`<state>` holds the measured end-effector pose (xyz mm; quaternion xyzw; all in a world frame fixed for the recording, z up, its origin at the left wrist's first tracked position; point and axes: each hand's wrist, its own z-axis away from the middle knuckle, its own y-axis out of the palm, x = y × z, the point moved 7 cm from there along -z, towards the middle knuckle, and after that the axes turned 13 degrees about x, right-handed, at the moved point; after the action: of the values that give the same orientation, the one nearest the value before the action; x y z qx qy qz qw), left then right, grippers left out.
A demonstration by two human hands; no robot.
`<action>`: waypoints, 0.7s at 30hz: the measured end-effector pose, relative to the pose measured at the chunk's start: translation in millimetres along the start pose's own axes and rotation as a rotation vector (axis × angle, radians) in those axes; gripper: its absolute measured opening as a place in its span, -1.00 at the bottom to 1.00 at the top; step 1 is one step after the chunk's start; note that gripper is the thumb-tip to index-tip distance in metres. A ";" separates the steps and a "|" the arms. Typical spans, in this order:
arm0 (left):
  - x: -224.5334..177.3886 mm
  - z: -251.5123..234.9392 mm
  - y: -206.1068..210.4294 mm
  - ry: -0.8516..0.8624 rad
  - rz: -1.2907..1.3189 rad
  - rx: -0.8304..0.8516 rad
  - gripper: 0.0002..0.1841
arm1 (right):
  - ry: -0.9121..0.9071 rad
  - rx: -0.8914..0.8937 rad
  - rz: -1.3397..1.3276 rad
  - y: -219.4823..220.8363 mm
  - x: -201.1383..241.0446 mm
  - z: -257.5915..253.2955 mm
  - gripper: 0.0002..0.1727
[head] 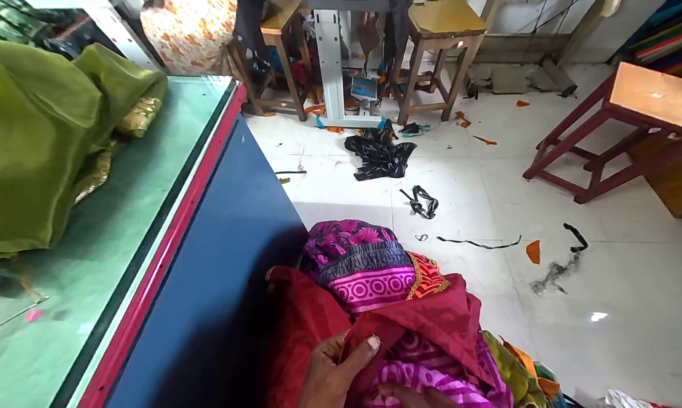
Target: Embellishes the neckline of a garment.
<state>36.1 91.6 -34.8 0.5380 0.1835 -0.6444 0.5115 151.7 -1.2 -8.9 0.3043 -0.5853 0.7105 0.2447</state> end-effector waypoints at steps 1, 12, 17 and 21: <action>0.1 0.1 0.3 -0.001 -0.002 -0.001 -0.73 | -0.019 -0.011 0.013 -1.4 0.9 0.5 -0.71; -1.4 2.7 5.2 0.039 -0.113 0.049 -0.81 | -0.219 -0.417 -0.156 -33.1 2.8 3.6 -0.73; -5.4 5.8 9.5 0.051 -0.251 0.074 -0.92 | -0.115 -0.338 -0.520 -33.3 -14.0 -6.9 -0.71; -6.1 7.4 12.1 0.109 -0.364 0.074 -0.98 | -0.052 -0.307 -0.485 -40.3 -14.9 -13.0 -0.76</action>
<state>42.0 83.6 -23.0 0.5486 0.2814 -0.7023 0.3558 188.5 19.5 6.3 0.4129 -0.6024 0.5264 0.4354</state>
